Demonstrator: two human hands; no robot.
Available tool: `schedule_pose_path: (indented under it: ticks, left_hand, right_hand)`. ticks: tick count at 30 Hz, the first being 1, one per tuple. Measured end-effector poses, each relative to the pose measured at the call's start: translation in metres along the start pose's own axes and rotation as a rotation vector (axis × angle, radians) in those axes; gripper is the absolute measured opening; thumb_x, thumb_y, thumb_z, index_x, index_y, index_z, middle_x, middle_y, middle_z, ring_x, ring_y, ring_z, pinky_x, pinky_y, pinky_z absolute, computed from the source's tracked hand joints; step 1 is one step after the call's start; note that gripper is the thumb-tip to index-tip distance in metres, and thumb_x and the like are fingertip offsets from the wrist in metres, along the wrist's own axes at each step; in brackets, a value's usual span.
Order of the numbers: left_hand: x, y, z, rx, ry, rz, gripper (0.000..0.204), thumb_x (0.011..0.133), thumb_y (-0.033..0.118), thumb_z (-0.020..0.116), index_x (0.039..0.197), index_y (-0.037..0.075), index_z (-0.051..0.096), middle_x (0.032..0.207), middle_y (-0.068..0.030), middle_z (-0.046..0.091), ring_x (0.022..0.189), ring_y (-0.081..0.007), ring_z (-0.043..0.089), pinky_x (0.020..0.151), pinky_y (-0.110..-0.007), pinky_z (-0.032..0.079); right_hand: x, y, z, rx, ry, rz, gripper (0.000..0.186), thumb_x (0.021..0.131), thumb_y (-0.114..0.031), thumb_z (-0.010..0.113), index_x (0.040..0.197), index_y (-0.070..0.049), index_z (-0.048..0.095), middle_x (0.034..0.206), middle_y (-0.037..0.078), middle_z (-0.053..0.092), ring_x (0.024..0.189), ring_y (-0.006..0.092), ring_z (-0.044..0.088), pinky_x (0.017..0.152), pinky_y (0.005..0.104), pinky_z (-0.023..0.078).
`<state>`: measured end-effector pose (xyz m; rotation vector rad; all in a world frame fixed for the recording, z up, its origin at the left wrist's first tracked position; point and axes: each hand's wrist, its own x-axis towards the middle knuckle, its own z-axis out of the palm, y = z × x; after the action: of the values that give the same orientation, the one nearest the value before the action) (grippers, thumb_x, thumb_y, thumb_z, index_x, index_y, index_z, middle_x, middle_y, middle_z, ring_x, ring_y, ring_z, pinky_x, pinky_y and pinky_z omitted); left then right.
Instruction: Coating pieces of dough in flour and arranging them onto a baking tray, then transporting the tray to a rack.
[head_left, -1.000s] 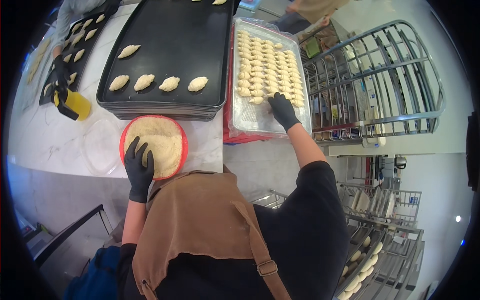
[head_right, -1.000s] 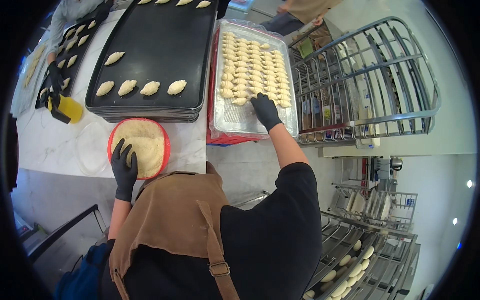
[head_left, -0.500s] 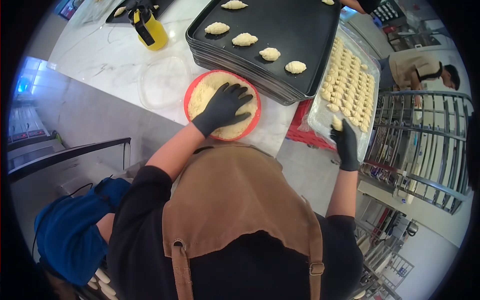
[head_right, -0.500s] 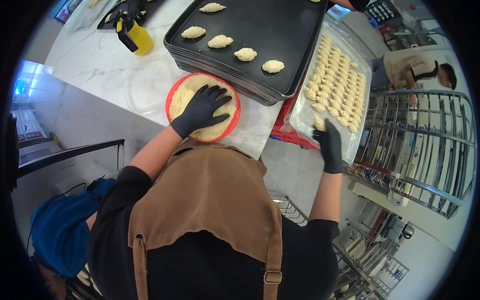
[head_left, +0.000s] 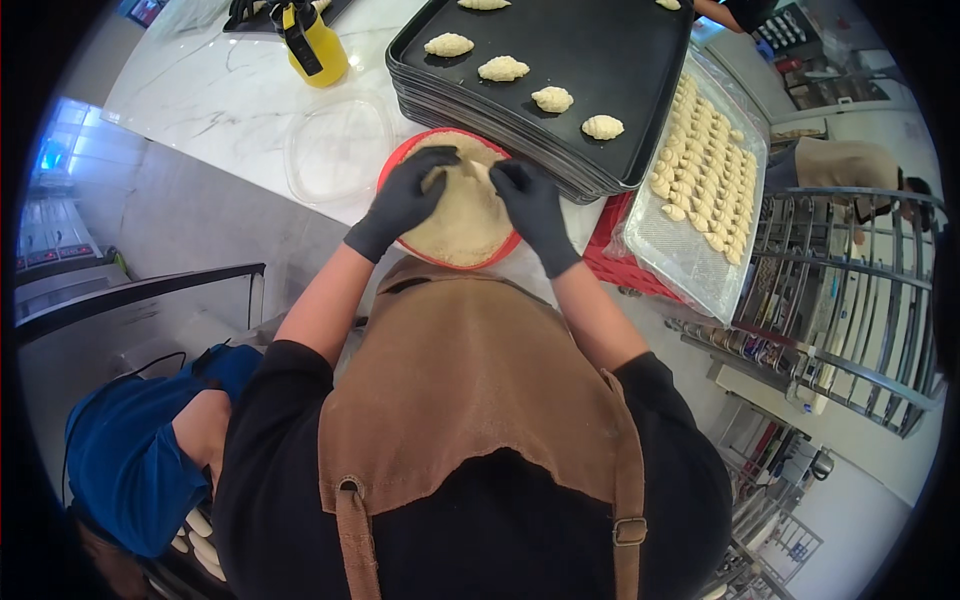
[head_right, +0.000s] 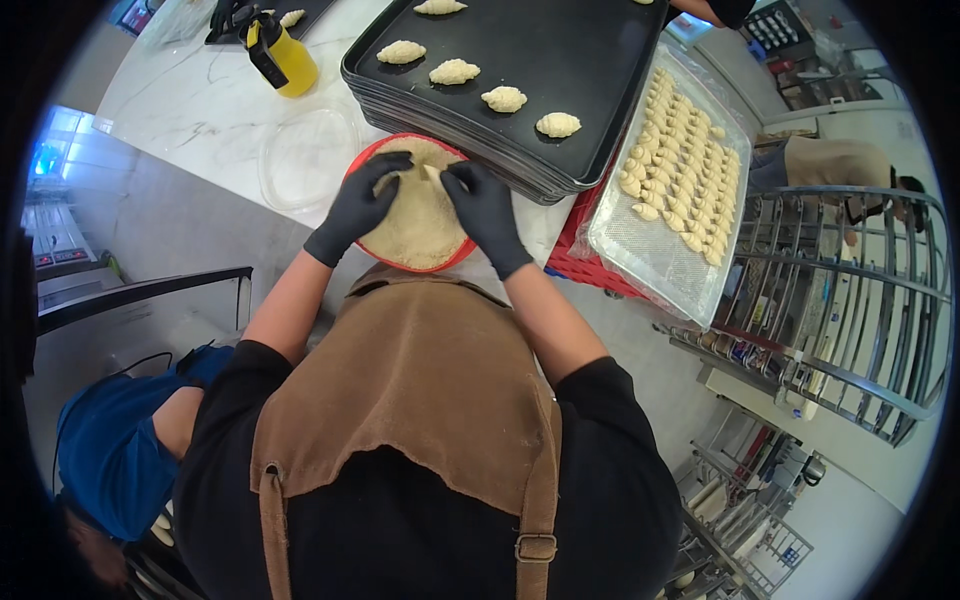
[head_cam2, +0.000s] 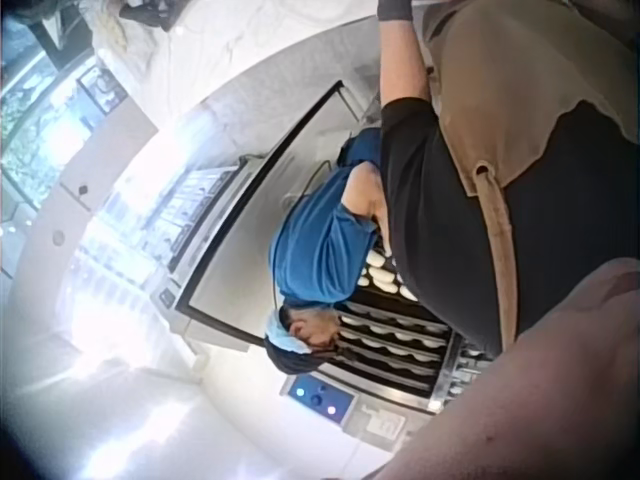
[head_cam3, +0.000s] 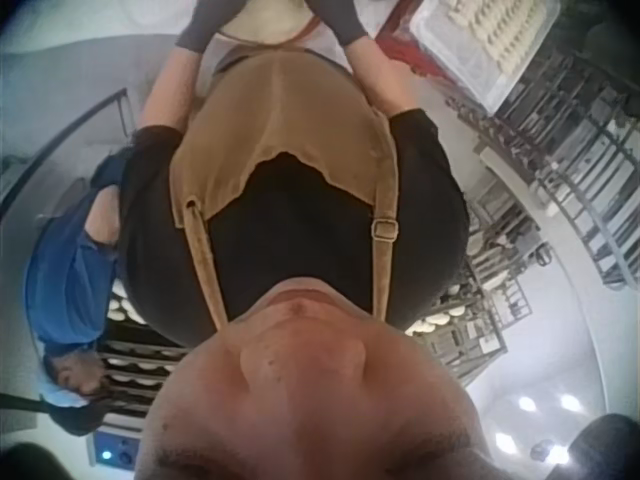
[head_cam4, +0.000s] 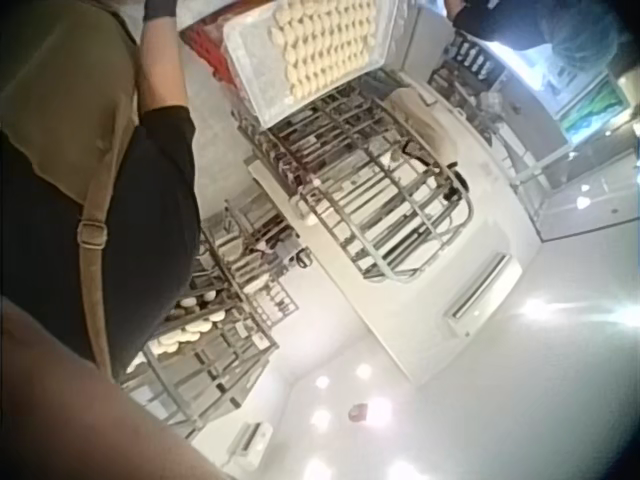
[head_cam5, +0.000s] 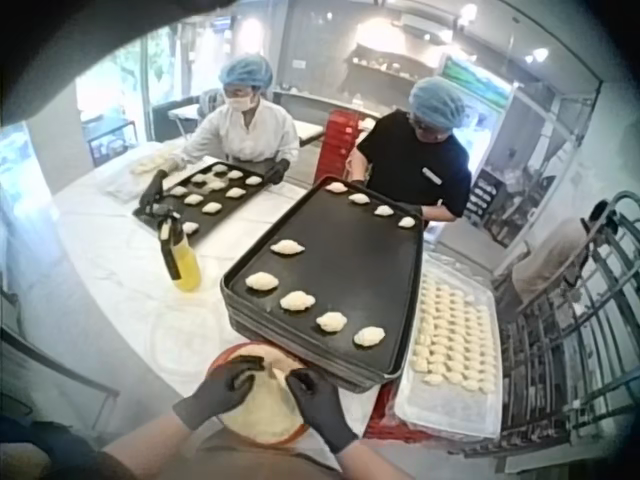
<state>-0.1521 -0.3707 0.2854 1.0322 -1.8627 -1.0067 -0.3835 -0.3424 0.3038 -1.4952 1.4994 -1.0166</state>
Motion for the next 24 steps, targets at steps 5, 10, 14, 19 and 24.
schedule_pose_path:
  ticks: [5,10,14,19,24]
  left_hand:
    - [-0.006,-0.005,-0.006,0.002,0.374,-0.029,0.023,0.098,0.000,0.058,0.117,0.001,0.070,0.118,-0.0143,0.073,0.113,-0.0246,0.069,0.099,-0.034,0.051]
    - [-0.011,-0.003,-0.002,-0.007,0.394,-0.009,0.022,0.097,-0.001,0.060,0.116,0.002,0.071,0.114,-0.0145,0.074,0.109,-0.0266,0.070,0.097,-0.036,0.053]
    - [-0.010,0.003,-0.001,-0.015,0.388,-0.039,0.022,0.097,0.000,0.061,0.117,0.002,0.072,0.115,-0.0140,0.074,0.110,-0.0265,0.071,0.097,-0.036,0.053]
    - [-0.007,0.006,-0.002,-0.025,0.351,-0.054,0.023,0.097,0.000,0.061,0.118,0.003,0.072,0.116,-0.0131,0.074,0.110,-0.0260,0.071,0.097,-0.035,0.053]
    - [-0.014,0.004,-0.003,-0.013,0.361,-0.046,0.023,0.097,0.000,0.062,0.117,0.003,0.072,0.116,-0.0129,0.074,0.111,-0.0260,0.071,0.097,-0.035,0.053]
  right_hand:
    - [-0.008,-0.006,0.026,-0.326,-0.105,-0.288,0.037,0.092,-0.030,0.075,0.118,-0.004,0.073,0.107,0.018,0.073,0.100,0.0335,0.069,0.088,0.0428,0.054]
    - [-0.025,-0.005,0.002,-0.713,-0.195,-0.601,0.057,0.088,-0.039,0.078,0.135,-0.011,0.066,0.140,0.022,0.058,0.128,0.0417,0.054,0.106,0.0506,0.044]
    - [-0.014,-0.012,0.010,-0.713,-0.289,-0.657,0.063,0.085,-0.047,0.079,0.136,-0.013,0.065,0.151,0.021,0.049,0.139,0.0443,0.044,0.113,0.0556,0.037]
    - [-0.001,-0.009,0.025,-0.682,-0.290,-0.672,0.056,0.085,-0.044,0.080,0.128,-0.011,0.069,0.147,0.019,0.053,0.139,0.0406,0.044,0.114,0.0541,0.035]
    - [-0.018,-0.004,0.004,-0.647,-0.271,-0.622,0.044,0.087,-0.031,0.079,0.124,-0.010,0.071,0.136,0.016,0.061,0.125,0.0358,0.055,0.106,0.0496,0.043]
